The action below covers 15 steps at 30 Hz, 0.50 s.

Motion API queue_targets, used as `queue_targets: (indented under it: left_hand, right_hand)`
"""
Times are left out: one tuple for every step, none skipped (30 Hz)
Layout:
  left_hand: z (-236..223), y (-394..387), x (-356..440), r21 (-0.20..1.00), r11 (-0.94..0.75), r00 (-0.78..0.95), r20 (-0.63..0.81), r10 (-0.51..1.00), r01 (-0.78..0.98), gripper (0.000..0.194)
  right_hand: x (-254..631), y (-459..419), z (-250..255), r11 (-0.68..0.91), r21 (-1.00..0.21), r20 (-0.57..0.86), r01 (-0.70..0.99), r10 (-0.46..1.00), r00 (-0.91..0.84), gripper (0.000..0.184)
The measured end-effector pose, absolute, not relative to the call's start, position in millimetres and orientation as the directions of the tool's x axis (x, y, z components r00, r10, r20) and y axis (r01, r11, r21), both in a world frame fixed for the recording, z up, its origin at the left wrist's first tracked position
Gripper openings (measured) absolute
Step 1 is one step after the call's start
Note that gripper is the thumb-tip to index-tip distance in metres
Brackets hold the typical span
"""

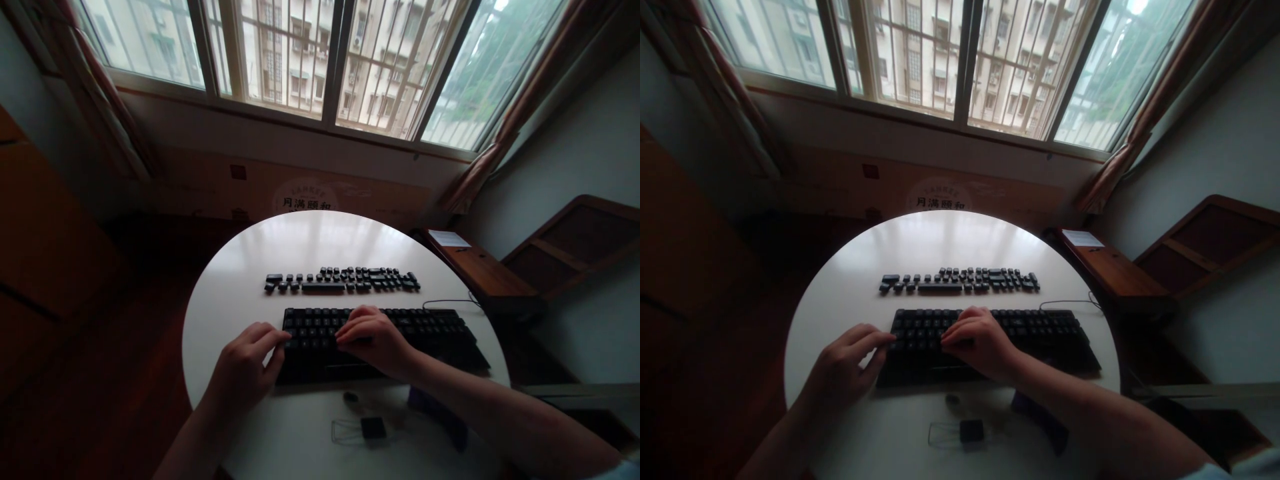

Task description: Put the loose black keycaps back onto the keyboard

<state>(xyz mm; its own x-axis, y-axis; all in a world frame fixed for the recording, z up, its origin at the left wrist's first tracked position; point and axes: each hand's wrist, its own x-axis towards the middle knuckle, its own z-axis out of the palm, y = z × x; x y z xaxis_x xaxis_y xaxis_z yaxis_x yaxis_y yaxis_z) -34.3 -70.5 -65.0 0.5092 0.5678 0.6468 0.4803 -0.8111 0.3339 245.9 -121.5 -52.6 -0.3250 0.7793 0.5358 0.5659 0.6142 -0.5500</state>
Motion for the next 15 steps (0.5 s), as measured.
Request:
queue_targets:
  left_hand:
    - [-64.4,-71.2,-34.0,0.328,-0.813,0.510,0.649,0.564,0.481,0.020]
    - [-63.8,-71.9,-33.8,0.324,-0.813,0.510,0.651,0.563,0.484,0.020]
    - [-63.3,-72.6,-33.6,0.318,-0.813,0.509,0.653,0.561,0.487,0.020]
    - [-63.1,-73.1,-33.6,0.314,-0.813,0.508,0.655,0.560,0.491,0.020]
    - [-63.0,-73.5,-33.6,0.309,-0.812,0.508,0.655,0.559,0.495,0.020]
    - [-63.1,-73.6,-33.7,0.305,-0.811,0.508,0.656,0.559,0.499,0.020]
    - [-63.3,-73.5,-33.9,0.303,-0.809,0.507,0.655,0.561,0.504,0.020]
    - [-63.6,-73.3,-34.0,0.302,-0.807,0.506,0.654,0.562,0.507,0.021]
    - [-63.9,-73.1,-34.1,0.302,-0.807,0.506,0.653,0.563,0.508,0.021]
    - [-64.1,-72.9,-34.1,0.303,-0.806,0.507,0.651,0.564,0.508,0.021]
    - [-64.2,-72.8,-34.0,0.307,-0.805,0.509,0.648,0.567,0.507,0.021]
    - [-64.1,-72.8,-33.9,0.312,-0.805,0.511,0.644,0.570,0.505,0.021]
    - [-64.0,-72.9,-33.8,0.318,-0.803,0.512,0.639,0.574,0.503,0.021]
    - [-63.6,-73.1,-33.6,0.325,-0.801,0.512,0.636,0.578,0.502,0.021]
    - [-63.2,-73.4,-33.5,0.332,-0.800,0.510,0.634,0.582,0.500,0.021]
  right_hand:
    - [244.9,-123.4,-59.1,0.610,-0.557,0.531,0.564,0.783,-0.322,0.004]
    - [243.8,-123.0,-64.5,0.605,-0.561,0.528,0.564,0.787,-0.319,0.005]
    - [242.7,-121.4,-68.7,0.599,-0.564,0.525,0.569,0.791,-0.314,0.006]
    - [241.8,-119.1,-71.9,0.593,-0.563,0.523,0.576,0.795,-0.307,0.007]
    - [241.0,-117.0,-74.2,0.587,-0.560,0.525,0.585,0.797,-0.298,0.007]
    - [240.5,-115.3,-75.8,0.582,-0.555,0.529,0.594,0.798,-0.288,0.007]
    - [240.1,-114.3,-76.9,0.579,-0.550,0.533,0.601,0.798,-0.281,0.006]
    - [239.8,-114.0,-77.5,0.578,-0.544,0.536,0.608,0.797,-0.277,0.006]
    - [239.6,-114.3,-77.5,0.576,-0.538,0.537,0.616,0.797,-0.277,0.005]
    - [239.5,-115.1,-76.9,0.574,-0.530,0.535,0.624,0.797,-0.280,0.005]
    - [239.3,-116.4,-75.6,0.571,-0.522,0.531,0.634,0.799,-0.282,0.005]
    - [239.1,-117.9,-73.5,0.565,-0.514,0.524,0.645,0.802,-0.285,0.004]
    - [239.0,-119.6,-70.7,0.559,-0.503,0.517,0.659,0.806,-0.289,0.003]
    - [239.0,-121.4,-67.4,0.554,-0.490,0.510,0.673,0.809,-0.294,0.002]
    - [239.2,-123.1,-63.9,0.550,-0.475,0.502,0.687,0.811,-0.302,0.002]
